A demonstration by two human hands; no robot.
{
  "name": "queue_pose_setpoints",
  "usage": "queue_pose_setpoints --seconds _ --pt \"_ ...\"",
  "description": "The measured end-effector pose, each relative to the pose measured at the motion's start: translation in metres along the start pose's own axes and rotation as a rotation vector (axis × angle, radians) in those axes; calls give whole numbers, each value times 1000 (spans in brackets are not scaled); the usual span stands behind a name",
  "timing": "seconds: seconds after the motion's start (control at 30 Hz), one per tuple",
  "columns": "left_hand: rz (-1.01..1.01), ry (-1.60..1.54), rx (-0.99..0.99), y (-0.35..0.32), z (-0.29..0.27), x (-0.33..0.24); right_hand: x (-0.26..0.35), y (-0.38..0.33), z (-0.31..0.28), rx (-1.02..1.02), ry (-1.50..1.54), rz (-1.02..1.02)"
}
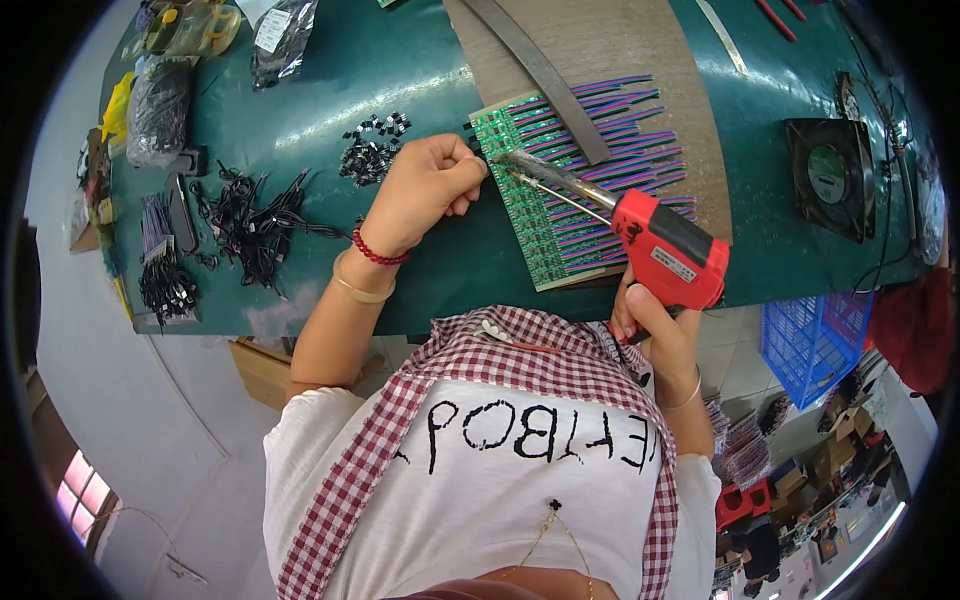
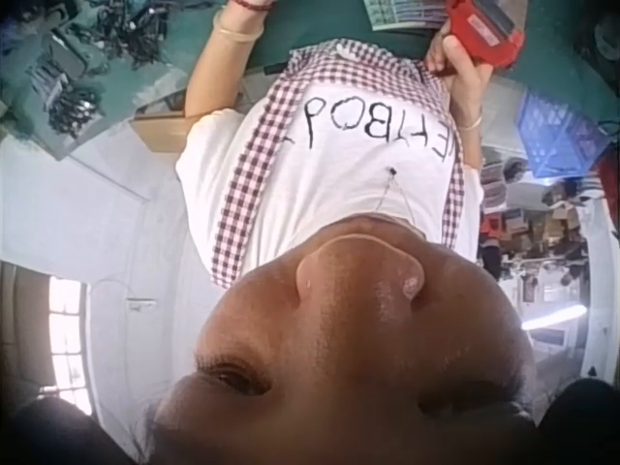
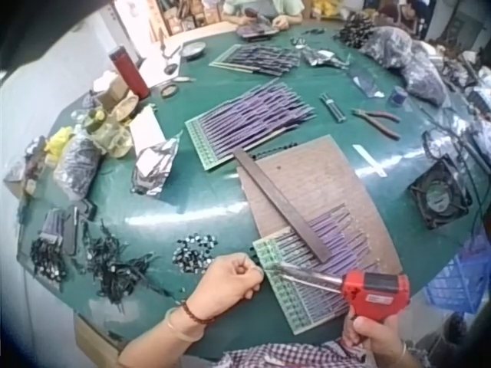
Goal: The person solders wires to electronic components, including LED strips, connectors, and circuit boards, using a soldering iron at an assembly line workbench.
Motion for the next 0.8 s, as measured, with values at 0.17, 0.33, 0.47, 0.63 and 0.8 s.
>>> queue_pose_setpoints --seconds 0.17,0.33,0.47,0.63,0.8 --pt "0 21 9 0 0 0 -2 -5 -1 -9 9 4" --pt "2 8 8 0 0 0 7 -4 5 -31 2 -41" --pt "1 8 9 0 0 0 7 -2 5 -14 -23 -57" --pt "-1 5 9 0 2 -1 7 -3 5 -1 -28 -67" --pt "11 86 -1 -2 -1 -2 8 -4 6 -6 -4 -96"
Point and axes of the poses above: each hand's wrist, its own y-axis towards the middle knuckle, its own z-axis out of the palm, x = y × z, the point moved 4 cm from there along y, towards the middle knuckle, and after that the axes turned 5 degrees about x, right-handed, at the moved point
